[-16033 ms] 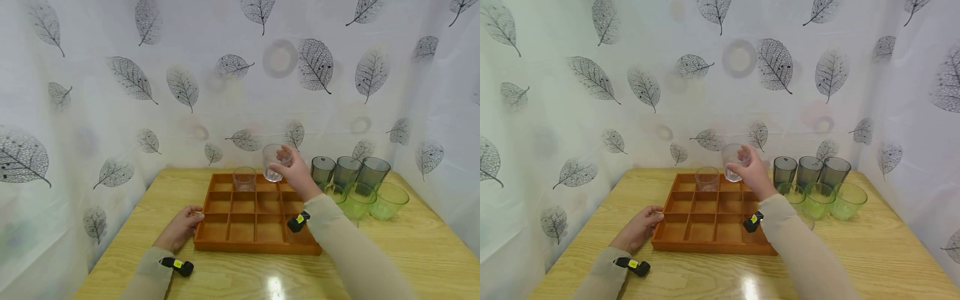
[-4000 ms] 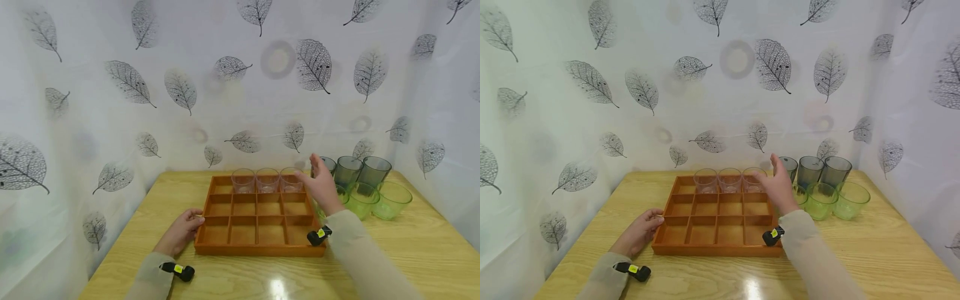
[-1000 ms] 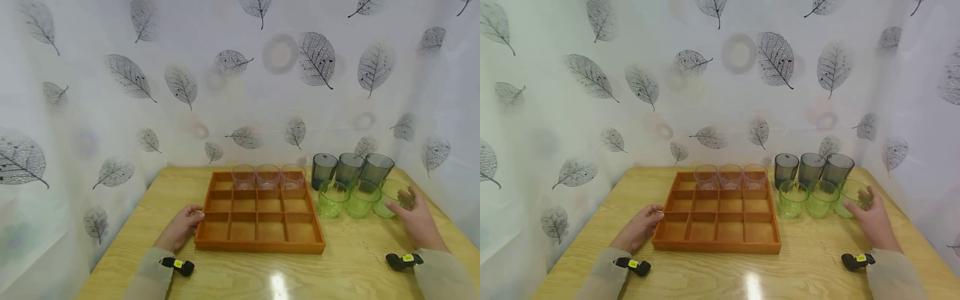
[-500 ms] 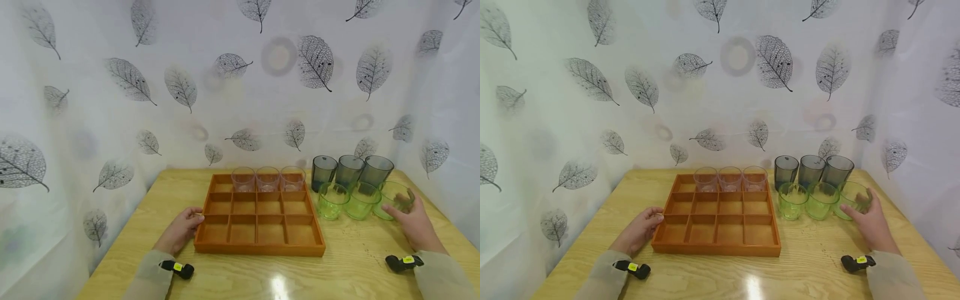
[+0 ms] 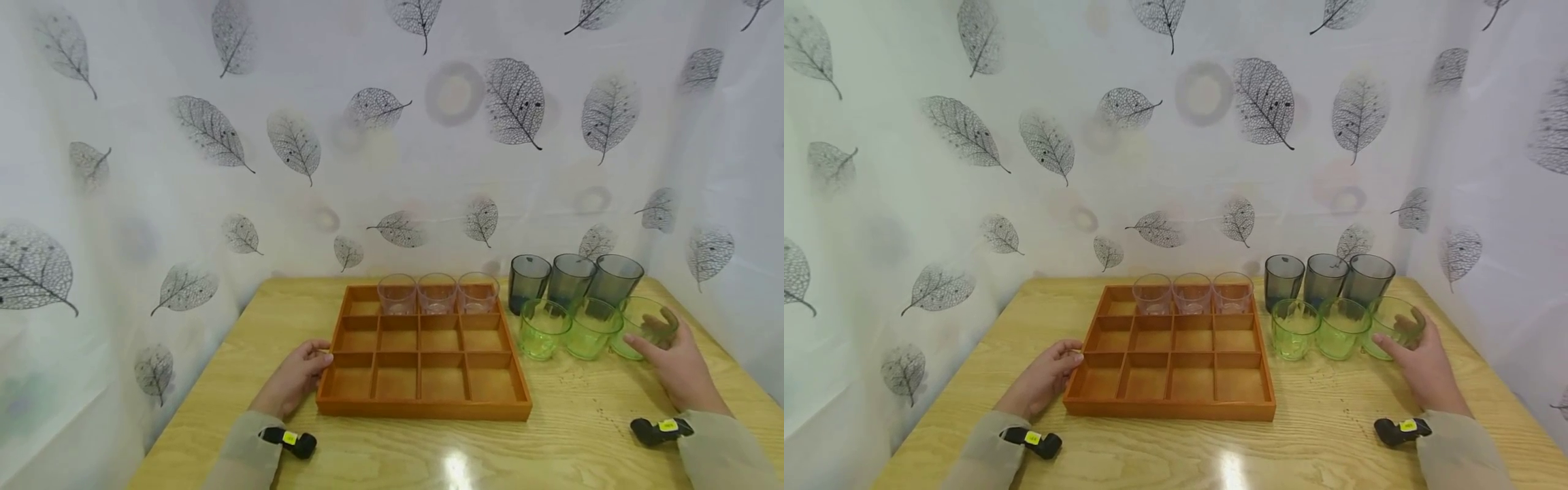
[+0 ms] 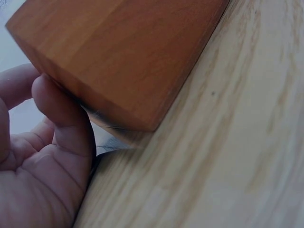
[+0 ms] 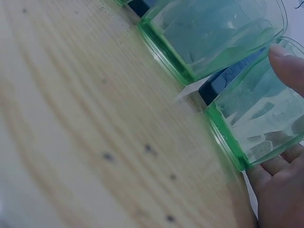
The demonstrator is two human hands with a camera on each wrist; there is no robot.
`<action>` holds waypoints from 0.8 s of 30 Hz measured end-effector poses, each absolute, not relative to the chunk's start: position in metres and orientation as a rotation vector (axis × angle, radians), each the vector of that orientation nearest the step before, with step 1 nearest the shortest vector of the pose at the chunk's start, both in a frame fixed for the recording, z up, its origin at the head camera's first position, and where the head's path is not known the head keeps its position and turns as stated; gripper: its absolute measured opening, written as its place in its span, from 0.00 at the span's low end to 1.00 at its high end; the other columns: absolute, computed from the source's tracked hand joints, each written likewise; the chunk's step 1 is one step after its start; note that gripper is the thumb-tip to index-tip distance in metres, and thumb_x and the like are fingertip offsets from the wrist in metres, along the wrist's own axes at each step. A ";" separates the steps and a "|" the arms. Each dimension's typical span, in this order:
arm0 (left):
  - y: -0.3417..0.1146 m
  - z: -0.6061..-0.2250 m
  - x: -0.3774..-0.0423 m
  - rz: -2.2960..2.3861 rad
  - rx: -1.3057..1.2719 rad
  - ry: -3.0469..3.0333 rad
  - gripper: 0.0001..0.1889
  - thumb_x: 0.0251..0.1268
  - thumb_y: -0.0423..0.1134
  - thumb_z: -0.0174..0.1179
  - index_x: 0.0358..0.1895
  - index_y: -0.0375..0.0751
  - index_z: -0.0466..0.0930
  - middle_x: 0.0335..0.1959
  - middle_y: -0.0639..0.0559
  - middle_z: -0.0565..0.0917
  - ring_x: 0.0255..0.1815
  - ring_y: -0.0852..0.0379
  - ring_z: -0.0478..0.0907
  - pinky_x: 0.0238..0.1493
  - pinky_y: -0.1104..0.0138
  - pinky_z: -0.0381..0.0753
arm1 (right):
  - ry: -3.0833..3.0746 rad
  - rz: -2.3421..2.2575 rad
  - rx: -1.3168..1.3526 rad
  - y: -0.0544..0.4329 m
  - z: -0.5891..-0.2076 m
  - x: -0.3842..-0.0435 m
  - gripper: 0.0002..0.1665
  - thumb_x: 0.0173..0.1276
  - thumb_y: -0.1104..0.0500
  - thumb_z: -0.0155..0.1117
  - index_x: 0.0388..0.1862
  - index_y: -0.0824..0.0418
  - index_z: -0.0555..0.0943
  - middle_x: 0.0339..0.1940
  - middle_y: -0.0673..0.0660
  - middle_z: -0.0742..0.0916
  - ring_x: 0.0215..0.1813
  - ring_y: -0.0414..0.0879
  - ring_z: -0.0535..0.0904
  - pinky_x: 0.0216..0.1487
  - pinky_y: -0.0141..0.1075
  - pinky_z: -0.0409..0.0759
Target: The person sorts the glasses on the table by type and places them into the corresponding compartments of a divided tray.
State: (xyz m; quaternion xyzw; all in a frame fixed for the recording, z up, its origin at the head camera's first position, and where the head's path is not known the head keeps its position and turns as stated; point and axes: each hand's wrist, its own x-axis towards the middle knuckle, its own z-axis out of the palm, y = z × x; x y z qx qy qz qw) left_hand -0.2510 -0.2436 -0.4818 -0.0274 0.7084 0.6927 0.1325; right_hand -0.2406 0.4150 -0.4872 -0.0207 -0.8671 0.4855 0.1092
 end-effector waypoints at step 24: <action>-0.248 -0.484 -0.253 2.021 -0.071 2.031 0.23 0.75 0.39 0.60 0.65 0.34 0.64 0.43 0.48 0.77 0.34 0.57 0.73 0.33 0.67 0.75 | -2.513 1.316 -0.179 0.412 -0.466 -0.234 0.55 0.75 0.43 0.62 0.85 0.51 0.38 0.81 0.60 0.61 0.57 0.33 0.65 0.56 0.21 0.64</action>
